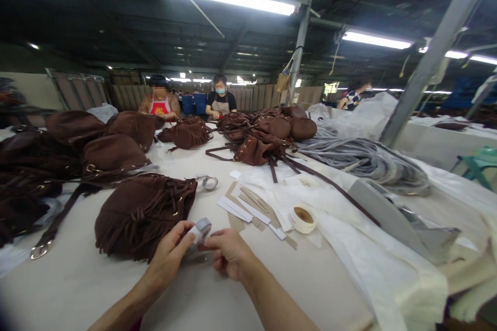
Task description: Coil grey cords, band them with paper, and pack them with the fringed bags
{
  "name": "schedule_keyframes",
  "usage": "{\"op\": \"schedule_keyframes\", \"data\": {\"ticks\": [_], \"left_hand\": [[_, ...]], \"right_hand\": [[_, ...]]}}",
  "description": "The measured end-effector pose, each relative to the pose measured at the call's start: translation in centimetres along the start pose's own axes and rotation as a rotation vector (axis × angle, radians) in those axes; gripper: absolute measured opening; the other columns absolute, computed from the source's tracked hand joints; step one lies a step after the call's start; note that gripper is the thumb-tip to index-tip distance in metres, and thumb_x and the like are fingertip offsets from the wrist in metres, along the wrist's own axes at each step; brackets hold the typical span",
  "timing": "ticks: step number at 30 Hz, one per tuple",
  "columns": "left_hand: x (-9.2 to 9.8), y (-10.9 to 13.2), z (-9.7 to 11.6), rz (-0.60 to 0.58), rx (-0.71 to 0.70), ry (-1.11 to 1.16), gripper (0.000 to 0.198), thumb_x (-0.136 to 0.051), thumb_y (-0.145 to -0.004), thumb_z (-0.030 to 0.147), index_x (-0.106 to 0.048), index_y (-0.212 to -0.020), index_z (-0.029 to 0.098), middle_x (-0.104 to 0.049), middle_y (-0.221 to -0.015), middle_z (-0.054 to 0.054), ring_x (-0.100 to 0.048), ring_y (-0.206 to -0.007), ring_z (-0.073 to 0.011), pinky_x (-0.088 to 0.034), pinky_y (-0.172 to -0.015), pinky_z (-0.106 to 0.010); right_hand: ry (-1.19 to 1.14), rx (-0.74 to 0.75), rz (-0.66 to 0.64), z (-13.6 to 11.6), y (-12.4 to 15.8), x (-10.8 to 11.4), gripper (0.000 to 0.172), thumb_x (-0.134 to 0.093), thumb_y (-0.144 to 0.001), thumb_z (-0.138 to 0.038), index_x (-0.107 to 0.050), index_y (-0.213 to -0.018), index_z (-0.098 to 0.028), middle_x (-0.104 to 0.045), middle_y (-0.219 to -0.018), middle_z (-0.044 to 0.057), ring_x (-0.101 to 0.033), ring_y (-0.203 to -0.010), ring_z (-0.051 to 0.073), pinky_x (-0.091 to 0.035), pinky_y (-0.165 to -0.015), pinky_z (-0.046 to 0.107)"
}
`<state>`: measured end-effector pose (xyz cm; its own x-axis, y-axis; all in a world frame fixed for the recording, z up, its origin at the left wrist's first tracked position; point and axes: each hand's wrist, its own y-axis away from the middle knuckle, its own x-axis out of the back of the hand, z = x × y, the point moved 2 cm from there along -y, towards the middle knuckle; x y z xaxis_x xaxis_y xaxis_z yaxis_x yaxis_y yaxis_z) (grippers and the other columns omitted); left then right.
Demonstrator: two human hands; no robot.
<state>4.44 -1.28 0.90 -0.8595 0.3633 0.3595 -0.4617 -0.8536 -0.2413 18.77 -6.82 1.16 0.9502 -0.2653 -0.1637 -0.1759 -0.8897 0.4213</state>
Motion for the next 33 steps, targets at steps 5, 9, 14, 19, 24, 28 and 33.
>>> {"op": "schedule_keyframes", "data": {"ticks": [5, 9, 14, 19, 24, 28, 33], "left_hand": [[0.9, -0.3, 0.2, 0.065, 0.039, 0.025, 0.032, -0.05, -0.084, 0.046, -0.061, -0.092, 0.017, -0.062, -0.079, -0.002, -0.056, -0.076, -0.0215, -0.044, -0.071, -0.03], [1.1, -0.5, -0.1, 0.07, 0.041, 0.023, 0.032, -0.05, -0.085, 0.046, -0.061, -0.093, 0.017, -0.062, -0.082, -0.003, -0.057, -0.079, -0.0221, -0.043, -0.071, -0.03], [0.9, -0.3, -0.2, 0.07, 0.018, -0.044, 0.033, -0.047, -0.087, 0.046, -0.061, -0.094, 0.018, -0.063, -0.089, -0.005, -0.058, -0.088, -0.0245, -0.043, -0.08, -0.034], [0.8, -0.2, 0.4, 0.029, -0.002, -0.057, 0.031, -0.046, -0.087, 0.044, -0.062, -0.096, 0.019, -0.064, -0.091, -0.005, -0.057, -0.089, -0.0243, -0.043, -0.083, -0.034], [0.8, 0.0, 0.7, 0.015, 0.024, 0.009, 0.032, -0.051, -0.085, 0.046, -0.064, -0.093, 0.018, -0.065, -0.087, -0.004, -0.057, -0.084, -0.0236, -0.045, -0.078, -0.033], [0.8, -0.1, 0.5, 0.001, 0.04, 0.04, 0.032, -0.053, -0.083, 0.046, -0.065, -0.093, 0.019, -0.063, -0.085, -0.003, -0.056, -0.087, -0.024, -0.045, -0.08, -0.032], [0.6, 0.3, 0.4, -0.027, -0.036, -0.009, 0.023, -0.052, -0.085, 0.037, -0.065, -0.095, 0.021, -0.057, -0.097, -0.005, -0.053, -0.098, -0.0248, -0.04, -0.091, -0.035]], "right_hand": [[-0.097, -0.012, 0.096, 0.3, 0.3, 0.8, 0.022, -0.066, -0.057, -0.018, -0.049, -0.071, -0.018, -0.061, -0.063, 0.0, -0.026, -0.039, 0.001, -0.018, -0.04, 0.015], [-0.084, 0.197, 0.191, 0.2, 2.0, 0.9, 0.024, -0.069, -0.061, -0.031, -0.052, -0.073, -0.02, -0.041, -0.054, -0.01, -0.025, -0.042, 0.004, -0.013, -0.04, 0.018], [0.11, 0.371, 0.078, 0.3, 3.9, -0.5, 0.029, -0.065, -0.067, -0.043, -0.066, -0.074, -0.015, -0.043, -0.055, -0.006, -0.028, -0.044, 0.005, -0.016, -0.041, 0.023], [-0.032, 0.182, 0.039, 0.8, 3.0, -1.6, 0.042, -0.065, -0.061, -0.052, -0.063, -0.082, -0.015, -0.042, -0.056, -0.008, -0.019, -0.04, 0.003, -0.008, -0.041, 0.022], [-0.1, 0.158, -0.015, 0.8, 2.4, -2.1, 0.036, -0.066, -0.063, -0.05, -0.049, -0.066, -0.019, -0.031, -0.049, -0.012, -0.013, -0.039, 0.002, -0.004, -0.04, 0.022], [-0.227, 0.148, -0.067, 1.2, 2.3, -2.3, 0.039, -0.074, -0.06, -0.048, -0.05, -0.066, -0.018, -0.033, -0.051, -0.012, -0.013, -0.04, 0.001, -0.004, -0.04, 0.02], [-0.44, 0.145, -0.125, 2.5, 1.4, -2.3, 0.053, -0.086, -0.054, -0.042, -0.062, -0.093, -0.015, -0.029, -0.052, -0.014, -0.012, -0.041, 0.001, -0.006, -0.039, 0.017]]}}
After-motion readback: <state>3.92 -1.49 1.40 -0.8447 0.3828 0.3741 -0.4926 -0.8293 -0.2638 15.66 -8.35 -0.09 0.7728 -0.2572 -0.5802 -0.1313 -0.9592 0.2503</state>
